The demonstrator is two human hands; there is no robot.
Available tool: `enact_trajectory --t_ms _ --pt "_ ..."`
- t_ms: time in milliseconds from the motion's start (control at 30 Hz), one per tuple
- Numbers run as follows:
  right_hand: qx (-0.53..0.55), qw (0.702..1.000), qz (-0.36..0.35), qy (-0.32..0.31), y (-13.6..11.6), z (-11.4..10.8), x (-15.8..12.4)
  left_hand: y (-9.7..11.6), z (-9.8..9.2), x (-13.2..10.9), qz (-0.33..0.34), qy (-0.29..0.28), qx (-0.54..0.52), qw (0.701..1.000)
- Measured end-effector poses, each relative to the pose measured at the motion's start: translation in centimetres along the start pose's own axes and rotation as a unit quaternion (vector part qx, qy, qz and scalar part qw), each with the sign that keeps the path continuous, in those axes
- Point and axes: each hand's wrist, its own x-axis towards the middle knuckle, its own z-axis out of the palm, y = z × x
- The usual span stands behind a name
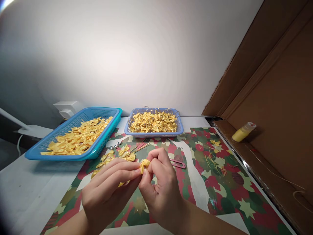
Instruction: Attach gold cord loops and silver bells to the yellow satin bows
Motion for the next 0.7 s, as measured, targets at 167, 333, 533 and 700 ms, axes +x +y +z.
enact_trajectory --t_ms 167,333,533,700 --pt "0.001 1.000 0.011 -0.001 -0.07 -0.13 0.08 -0.05 0.12 0.54 -0.017 0.010 -0.017 1.000" --pt "0.013 1.000 0.008 0.000 -0.13 -0.23 0.08 -0.10 0.23 0.58 -0.024 0.013 -0.019 0.999" --pt "0.018 1.000 0.014 -0.001 -0.28 -0.36 0.12 -0.15 0.16 0.59 -0.028 0.016 -0.012 0.999" --pt "0.012 1.000 0.016 0.000 -0.43 -0.39 0.17 -0.24 0.14 0.58 -0.030 0.014 -0.017 0.999"
